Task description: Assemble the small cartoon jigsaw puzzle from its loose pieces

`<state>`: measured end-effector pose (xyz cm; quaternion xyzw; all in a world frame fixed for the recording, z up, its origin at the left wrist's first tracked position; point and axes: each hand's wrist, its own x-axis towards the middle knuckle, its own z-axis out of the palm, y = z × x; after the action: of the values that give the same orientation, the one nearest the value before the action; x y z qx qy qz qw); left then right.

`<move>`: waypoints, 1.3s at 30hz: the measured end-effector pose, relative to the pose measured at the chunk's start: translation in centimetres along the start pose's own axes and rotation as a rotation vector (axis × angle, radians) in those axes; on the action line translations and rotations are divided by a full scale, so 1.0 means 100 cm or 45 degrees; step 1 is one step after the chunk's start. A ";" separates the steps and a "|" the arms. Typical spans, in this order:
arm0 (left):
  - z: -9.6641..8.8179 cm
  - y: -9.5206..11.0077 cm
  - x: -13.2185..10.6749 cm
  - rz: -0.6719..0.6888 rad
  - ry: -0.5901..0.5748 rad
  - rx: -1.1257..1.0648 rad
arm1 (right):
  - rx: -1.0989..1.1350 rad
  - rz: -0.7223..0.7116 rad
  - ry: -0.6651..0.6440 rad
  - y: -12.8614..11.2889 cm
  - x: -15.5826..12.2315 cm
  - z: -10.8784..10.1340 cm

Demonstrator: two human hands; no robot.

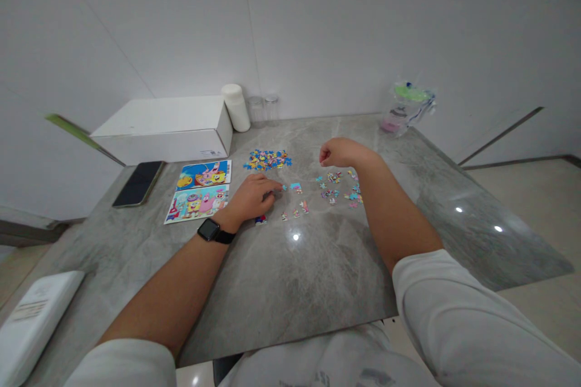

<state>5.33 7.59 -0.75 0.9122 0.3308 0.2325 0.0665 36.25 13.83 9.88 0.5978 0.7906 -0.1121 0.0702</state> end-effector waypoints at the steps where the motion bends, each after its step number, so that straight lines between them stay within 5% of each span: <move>1: 0.000 -0.001 0.000 -0.006 0.009 0.009 | -0.015 -0.001 -0.016 0.000 0.001 0.001; 7: -0.002 -0.004 -0.001 -0.069 0.175 0.062 | -0.030 0.006 -0.053 -0.004 -0.013 -0.008; 14: -0.003 -0.009 -0.002 -0.194 0.331 0.090 | 0.090 -0.132 0.330 -0.011 -0.059 -0.037; 19: -0.019 -0.006 -0.001 -0.220 0.369 0.147 | -0.038 0.023 0.205 -0.003 -0.037 0.014; 25: -0.053 0.005 0.008 -0.294 0.553 0.117 | -0.049 -0.060 0.089 0.007 -0.028 0.072; 33: -0.086 0.033 0.006 -0.332 0.676 0.064 | -0.003 -0.108 0.077 0.010 -0.023 0.082; 39: -0.070 0.045 -0.033 -0.374 0.493 0.012 | 0.155 -0.149 0.134 0.013 -0.022 0.083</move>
<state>2.39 1.78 5.42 0.7930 0.4676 0.3893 0.0305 37.90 9.96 2.25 0.5587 0.8186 -0.1325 -0.0147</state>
